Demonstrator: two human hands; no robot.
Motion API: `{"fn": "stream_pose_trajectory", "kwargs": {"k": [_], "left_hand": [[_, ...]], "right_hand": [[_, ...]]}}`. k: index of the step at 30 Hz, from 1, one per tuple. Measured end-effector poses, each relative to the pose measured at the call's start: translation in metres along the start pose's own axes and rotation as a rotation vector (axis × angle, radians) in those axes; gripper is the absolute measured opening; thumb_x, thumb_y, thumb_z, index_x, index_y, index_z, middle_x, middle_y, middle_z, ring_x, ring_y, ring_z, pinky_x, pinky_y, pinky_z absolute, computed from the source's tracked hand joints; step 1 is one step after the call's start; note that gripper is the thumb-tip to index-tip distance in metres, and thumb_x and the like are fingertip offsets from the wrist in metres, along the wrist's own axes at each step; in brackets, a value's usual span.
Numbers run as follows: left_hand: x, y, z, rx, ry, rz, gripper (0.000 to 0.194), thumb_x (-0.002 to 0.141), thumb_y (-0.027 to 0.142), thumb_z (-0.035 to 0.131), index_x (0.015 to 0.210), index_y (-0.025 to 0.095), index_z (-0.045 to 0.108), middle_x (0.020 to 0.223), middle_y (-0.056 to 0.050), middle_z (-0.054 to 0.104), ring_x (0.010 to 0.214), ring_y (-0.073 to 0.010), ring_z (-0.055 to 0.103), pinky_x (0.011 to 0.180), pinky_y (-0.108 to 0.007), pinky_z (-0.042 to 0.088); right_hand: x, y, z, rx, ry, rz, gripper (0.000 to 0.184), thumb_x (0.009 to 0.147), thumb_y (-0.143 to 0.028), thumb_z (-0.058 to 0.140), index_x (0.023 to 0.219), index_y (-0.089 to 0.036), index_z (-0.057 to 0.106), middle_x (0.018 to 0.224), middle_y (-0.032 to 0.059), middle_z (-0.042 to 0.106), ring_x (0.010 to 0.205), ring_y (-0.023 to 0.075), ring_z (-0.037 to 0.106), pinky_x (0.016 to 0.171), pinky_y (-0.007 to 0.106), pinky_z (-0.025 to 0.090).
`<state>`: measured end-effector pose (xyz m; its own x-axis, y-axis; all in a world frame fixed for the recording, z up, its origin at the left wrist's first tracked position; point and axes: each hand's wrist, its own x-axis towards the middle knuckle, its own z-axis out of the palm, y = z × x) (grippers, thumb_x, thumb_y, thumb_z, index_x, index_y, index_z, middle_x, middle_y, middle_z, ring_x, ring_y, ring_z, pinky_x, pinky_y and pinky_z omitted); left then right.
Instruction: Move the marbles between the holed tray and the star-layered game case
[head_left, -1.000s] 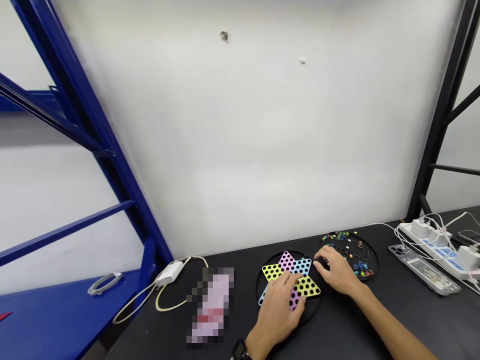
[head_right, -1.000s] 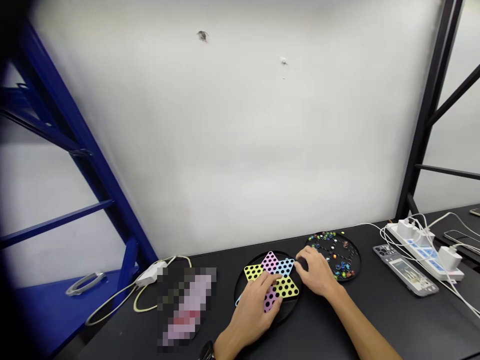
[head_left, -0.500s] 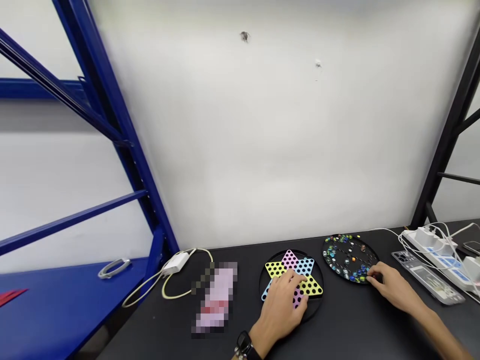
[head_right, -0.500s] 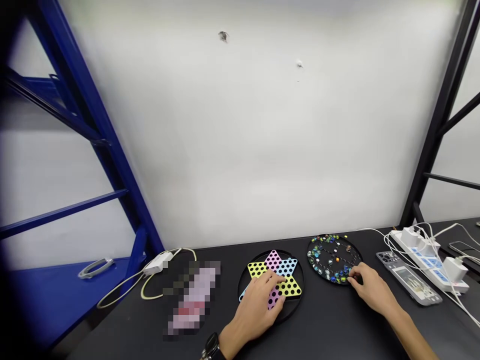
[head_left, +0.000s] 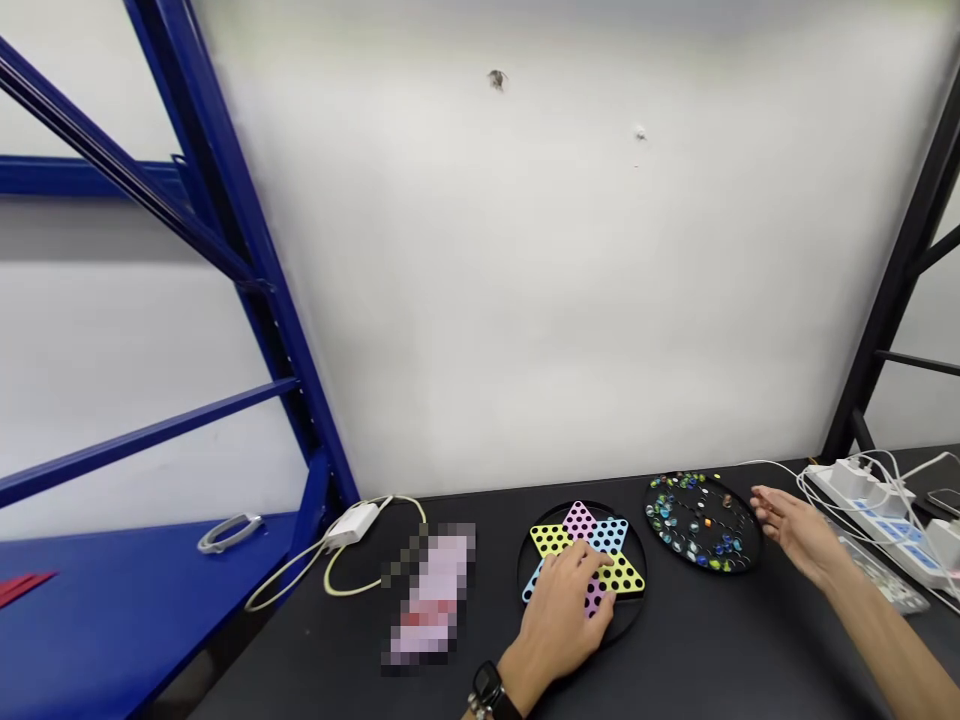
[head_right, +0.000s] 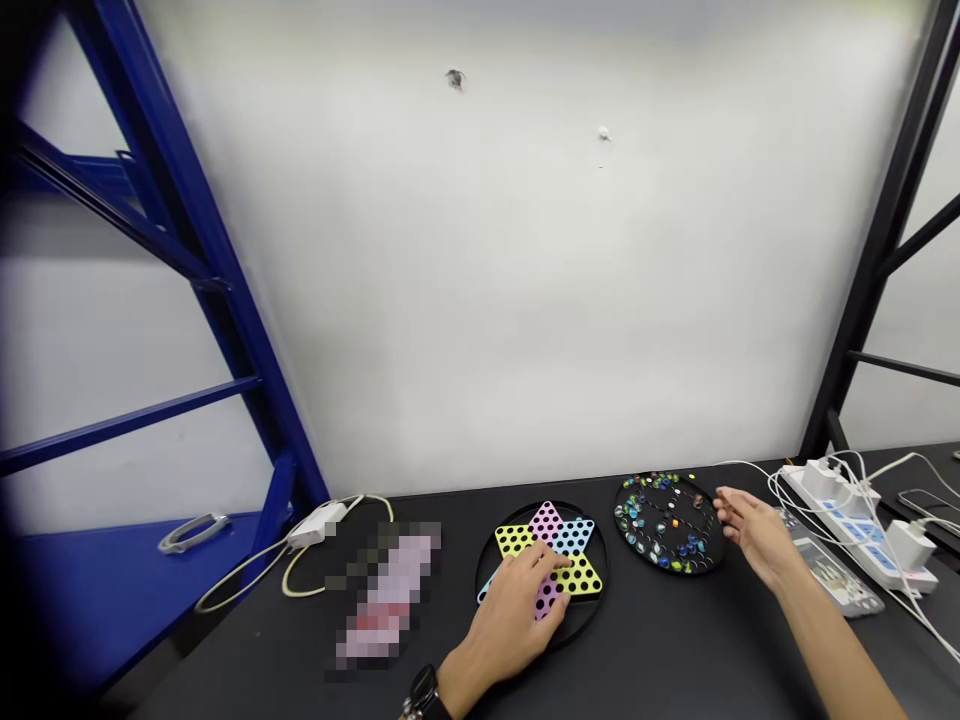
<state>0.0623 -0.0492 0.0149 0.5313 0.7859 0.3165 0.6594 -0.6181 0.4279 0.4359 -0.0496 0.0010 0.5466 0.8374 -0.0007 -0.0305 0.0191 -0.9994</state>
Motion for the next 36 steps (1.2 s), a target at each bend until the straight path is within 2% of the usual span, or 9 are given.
{"fn": "stream_pose_trajectory", "kwargs": {"k": [3, 7, 11, 17, 20, 25, 27, 31, 36], "left_hand": [[0.0, 0.0, -0.001, 0.0, -0.005, -0.006, 0.024, 0.085, 0.022, 0.058, 0.108, 0.026, 0.062, 0.108, -0.003, 0.064, 0.1, -0.0231, 0.061, 0.09, -0.037, 0.045], [-0.001, 0.0, -0.002, -0.003, -0.023, -0.025, 0.024, 0.085, 0.021, 0.058, 0.108, 0.026, 0.061, 0.109, -0.003, 0.064, 0.1, -0.0234, 0.06, 0.09, -0.038, 0.045], [-0.002, -0.002, 0.0, -0.014, -0.015, -0.031, 0.022, 0.083, 0.022, 0.06, 0.105, 0.027, 0.061, 0.107, -0.002, 0.064, 0.1, -0.023, 0.06, 0.092, -0.038, 0.044], [-0.003, -0.002, 0.001, -0.029, -0.032, -0.042, 0.021, 0.083, 0.022, 0.06, 0.103, 0.027, 0.061, 0.106, -0.002, 0.063, 0.1, -0.0225, 0.059, 0.092, -0.037, 0.043], [-0.002, -0.002, 0.0, -0.025, -0.036, -0.043, 0.02, 0.084, 0.024, 0.06, 0.104, 0.027, 0.062, 0.103, -0.002, 0.063, 0.097, -0.0219, 0.058, 0.09, -0.036, 0.043], [-0.002, -0.003, 0.001, -0.043, -0.038, -0.04, 0.02, 0.084, 0.022, 0.06, 0.103, 0.026, 0.062, 0.104, -0.001, 0.062, 0.098, -0.0214, 0.058, 0.091, -0.036, 0.041], [-0.002, -0.004, 0.002, -0.048, -0.037, -0.039, 0.018, 0.086, 0.021, 0.059, 0.103, 0.026, 0.062, 0.105, -0.001, 0.063, 0.098, -0.0211, 0.057, 0.091, -0.036, 0.041], [-0.002, -0.005, 0.003, -0.055, -0.021, -0.025, 0.016, 0.087, 0.021, 0.058, 0.102, 0.026, 0.061, 0.104, -0.001, 0.063, 0.098, -0.0206, 0.057, 0.09, -0.035, 0.039], [-0.002, -0.014, 0.008, -0.031, 0.003, 0.026, 0.019, 0.091, 0.013, 0.05, 0.1, 0.026, 0.061, 0.101, 0.001, 0.063, 0.092, -0.0169, 0.057, 0.084, -0.03, 0.038]], "right_hand": [[0.024, -0.004, 0.002, 0.07, -0.018, 0.083, 0.023, 0.068, -0.04, 0.064, 0.082, -0.022, 0.061, 0.08, 0.0063, 0.067, 0.062, 0.0154, 0.061, 0.049, 0.025, 0.046], [0.051, 0.011, 0.009, -0.397, 0.037, -0.005, 0.022, 0.073, -0.043, 0.055, 0.078, -0.022, 0.059, 0.068, 0.0038, 0.062, 0.057, 0.0178, 0.057, 0.047, 0.028, 0.041], [0.06, 0.03, 0.024, -0.732, 0.058, -0.054, 0.019, 0.075, -0.04, 0.06, 0.07, -0.021, 0.059, 0.071, 0.0085, 0.065, 0.075, 0.0289, 0.065, 0.066, 0.038, 0.048], [0.048, 0.047, 0.045, -1.479, -0.057, -0.295, 0.031, 0.096, -0.029, 0.032, 0.104, -0.014, 0.058, 0.097, 0.0177, 0.065, 0.075, 0.0309, 0.07, 0.067, 0.041, 0.048], [0.05, 0.047, 0.045, -1.41, -0.045, -0.274, 0.024, 0.094, -0.023, 0.036, 0.098, -0.015, 0.058, 0.093, 0.0146, 0.064, 0.069, 0.0249, 0.068, 0.065, 0.036, 0.047], [0.067, 0.032, 0.038, -0.491, 0.027, -0.03, 0.015, 0.086, -0.026, 0.047, 0.072, -0.021, 0.048, 0.063, -0.0009, 0.047, 0.051, 0.0134, 0.049, 0.048, 0.024, 0.036], [0.073, 0.024, 0.038, -0.343, 0.009, -0.013, 0.014, 0.087, -0.029, 0.042, 0.075, -0.022, 0.047, 0.061, -0.0034, 0.043, 0.047, 0.0119, 0.043, 0.043, 0.022, 0.033], [0.083, 0.016, 0.047, -0.32, -0.03, -0.04, 0.022, 0.088, -0.042, 0.038, 0.079, -0.023, 0.045, 0.064, -0.0043, 0.045, 0.045, 0.0098, 0.04, 0.04, 0.02, 0.033], [0.095, 0.023, 0.075, -0.658, -0.052, -0.075, 0.023, 0.086, -0.04, 0.046, 0.074, -0.021, 0.053, 0.063, 0.0015, 0.055, 0.058, 0.0179, 0.057, 0.053, 0.027, 0.043]]}}
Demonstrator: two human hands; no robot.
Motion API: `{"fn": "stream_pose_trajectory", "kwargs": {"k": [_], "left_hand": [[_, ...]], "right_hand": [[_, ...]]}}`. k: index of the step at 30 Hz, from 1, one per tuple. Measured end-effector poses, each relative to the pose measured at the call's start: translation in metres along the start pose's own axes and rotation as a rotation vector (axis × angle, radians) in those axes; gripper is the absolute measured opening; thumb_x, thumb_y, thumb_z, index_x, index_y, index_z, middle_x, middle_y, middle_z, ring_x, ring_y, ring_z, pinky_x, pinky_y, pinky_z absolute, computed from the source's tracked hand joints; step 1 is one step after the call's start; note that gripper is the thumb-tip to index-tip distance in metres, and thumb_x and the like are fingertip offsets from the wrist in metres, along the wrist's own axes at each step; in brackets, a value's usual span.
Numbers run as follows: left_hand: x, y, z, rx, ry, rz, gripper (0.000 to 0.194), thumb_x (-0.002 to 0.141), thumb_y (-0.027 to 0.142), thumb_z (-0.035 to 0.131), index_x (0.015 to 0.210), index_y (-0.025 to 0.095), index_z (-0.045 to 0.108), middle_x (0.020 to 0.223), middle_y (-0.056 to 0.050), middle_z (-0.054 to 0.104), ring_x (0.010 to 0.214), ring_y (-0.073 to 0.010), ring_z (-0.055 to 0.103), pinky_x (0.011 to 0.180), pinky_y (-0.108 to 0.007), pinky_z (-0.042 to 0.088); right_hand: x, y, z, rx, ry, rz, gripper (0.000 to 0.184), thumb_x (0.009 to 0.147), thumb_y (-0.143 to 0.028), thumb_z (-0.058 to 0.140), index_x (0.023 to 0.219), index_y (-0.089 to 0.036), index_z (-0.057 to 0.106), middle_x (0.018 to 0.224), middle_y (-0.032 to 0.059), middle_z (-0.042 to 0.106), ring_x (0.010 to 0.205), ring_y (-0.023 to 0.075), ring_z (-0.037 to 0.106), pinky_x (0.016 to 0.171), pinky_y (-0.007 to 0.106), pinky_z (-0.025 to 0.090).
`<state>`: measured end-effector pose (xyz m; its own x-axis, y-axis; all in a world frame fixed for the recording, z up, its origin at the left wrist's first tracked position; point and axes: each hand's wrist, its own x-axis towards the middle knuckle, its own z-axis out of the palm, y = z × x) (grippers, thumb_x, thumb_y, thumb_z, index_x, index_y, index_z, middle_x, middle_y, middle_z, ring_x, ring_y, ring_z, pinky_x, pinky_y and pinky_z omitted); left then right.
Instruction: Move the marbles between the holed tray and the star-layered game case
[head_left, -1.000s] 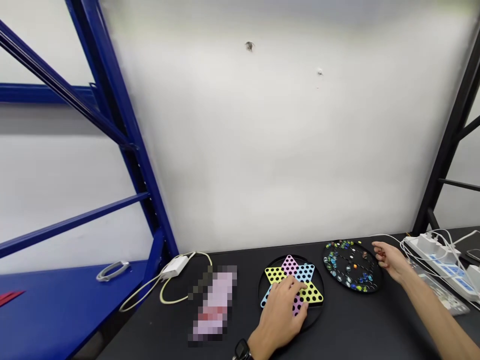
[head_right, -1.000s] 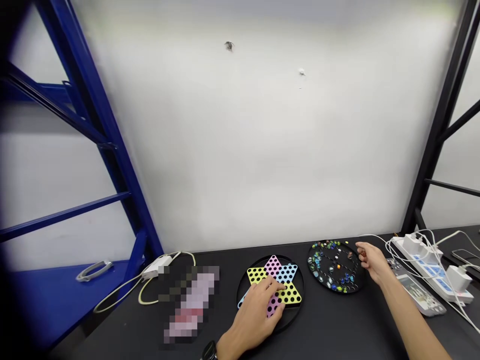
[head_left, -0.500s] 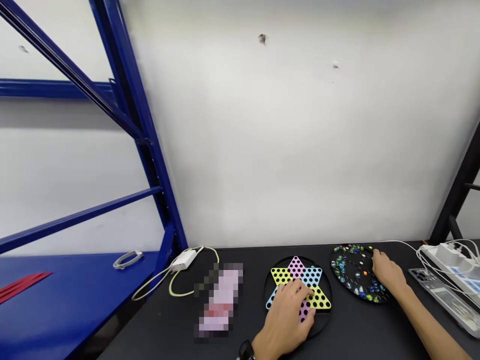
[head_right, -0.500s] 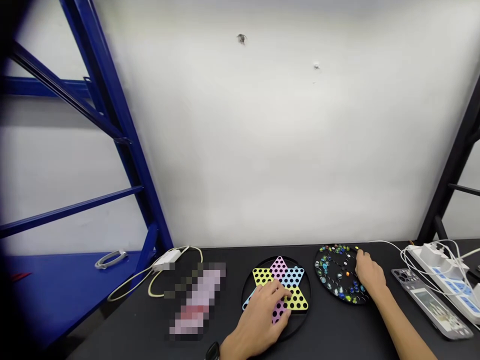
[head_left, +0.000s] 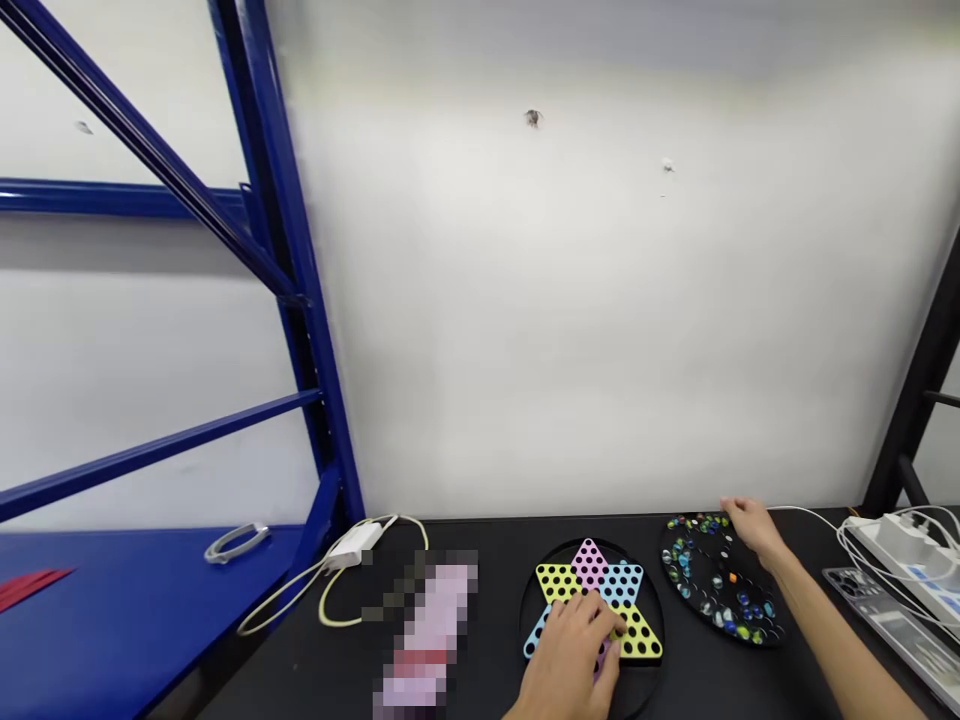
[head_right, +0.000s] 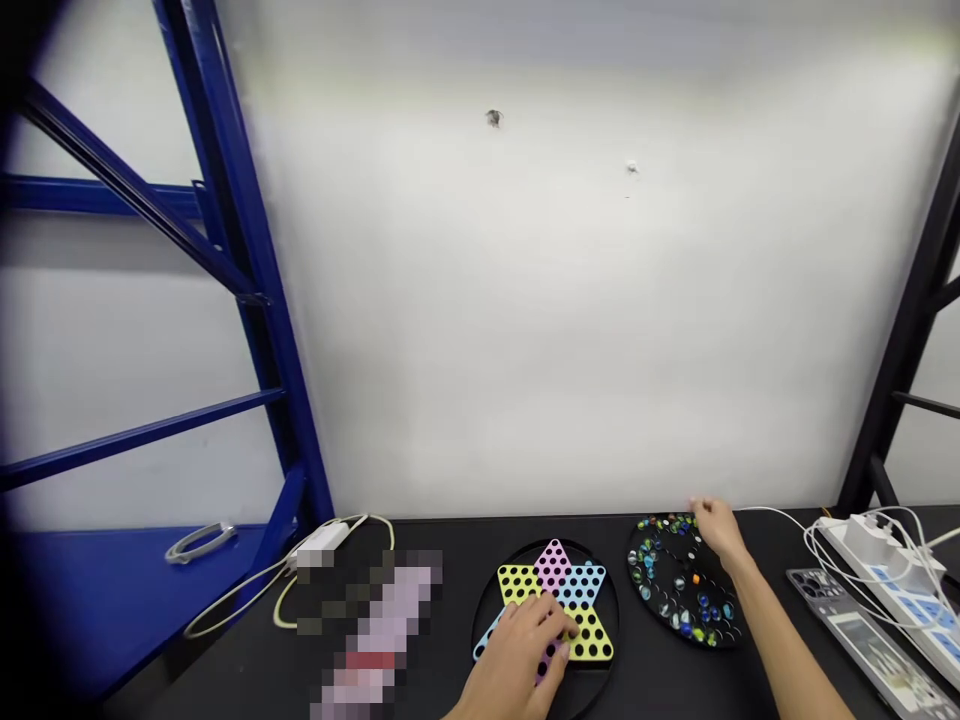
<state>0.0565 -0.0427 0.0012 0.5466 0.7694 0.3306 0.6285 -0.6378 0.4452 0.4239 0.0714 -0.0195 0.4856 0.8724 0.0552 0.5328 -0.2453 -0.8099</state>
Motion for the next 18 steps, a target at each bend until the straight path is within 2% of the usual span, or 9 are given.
{"fn": "stream_pose_trajectory", "kwargs": {"k": [3, 6, 10, 15, 18], "left_hand": [[0.0, -0.012, 0.01, 0.027, 0.001, 0.046, 0.027, 0.093, 0.007, 0.042, 0.099, 0.026, 0.06, 0.1, 0.002, 0.062, 0.092, -0.0155, 0.056, 0.083, -0.029, 0.036], [0.0, -0.026, 0.023, 0.081, -0.011, 0.063, 0.029, 0.09, 0.004, 0.043, 0.098, 0.026, 0.06, 0.101, 0.001, 0.061, 0.092, -0.0159, 0.054, 0.082, -0.029, 0.035], [0.001, -0.037, 0.032, 0.148, -0.045, 0.064, 0.026, 0.089, 0.005, 0.046, 0.091, 0.026, 0.061, 0.099, 0.001, 0.061, 0.09, -0.0163, 0.052, 0.08, -0.029, 0.035], [0.002, -0.036, 0.033, 0.149, -0.027, 0.041, 0.026, 0.086, 0.003, 0.047, 0.089, 0.026, 0.06, 0.098, 0.002, 0.06, 0.09, -0.0159, 0.053, 0.079, -0.029, 0.034], [0.003, -0.034, 0.033, 0.144, -0.027, 0.034, 0.023, 0.088, 0.006, 0.047, 0.088, 0.025, 0.059, 0.097, 0.002, 0.061, 0.089, -0.0156, 0.053, 0.078, -0.029, 0.034]], "right_hand": [[0.004, -0.004, 0.018, -0.275, -0.032, -0.036, 0.015, 0.085, -0.025, 0.047, 0.086, -0.019, 0.06, 0.079, 0.0111, 0.067, 0.082, 0.0294, 0.066, 0.074, 0.04, 0.048], [0.002, -0.008, 0.034, -0.493, -0.096, -0.094, 0.027, 0.086, -0.017, 0.045, 0.108, -0.016, 0.061, 0.097, 0.0191, 0.07, 0.096, 0.0363, 0.067, 0.085, 0.049, 0.045], [0.004, -0.013, 0.045, -0.704, -0.192, -0.136, 0.034, 0.087, -0.014, 0.044, 0.117, -0.011, 0.06, 0.109, 0.0229, 0.07, 0.104, 0.0368, 0.066, 0.088, 0.048, 0.045], [0.015, -0.021, 0.048, -0.855, -0.255, -0.126, 0.03, 0.091, -0.018, 0.046, 0.114, -0.012, 0.064, 0.114, 0.0208, 0.07, 0.108, 0.0322, 0.067, 0.087, 0.042, 0.049], [0.015, -0.028, 0.054, -0.898, -0.268, -0.133, 0.032, 0.089, -0.014, 0.046, 0.116, -0.01, 0.064, 0.113, 0.0219, 0.071, 0.106, 0.0318, 0.069, 0.084, 0.041, 0.05]]}}
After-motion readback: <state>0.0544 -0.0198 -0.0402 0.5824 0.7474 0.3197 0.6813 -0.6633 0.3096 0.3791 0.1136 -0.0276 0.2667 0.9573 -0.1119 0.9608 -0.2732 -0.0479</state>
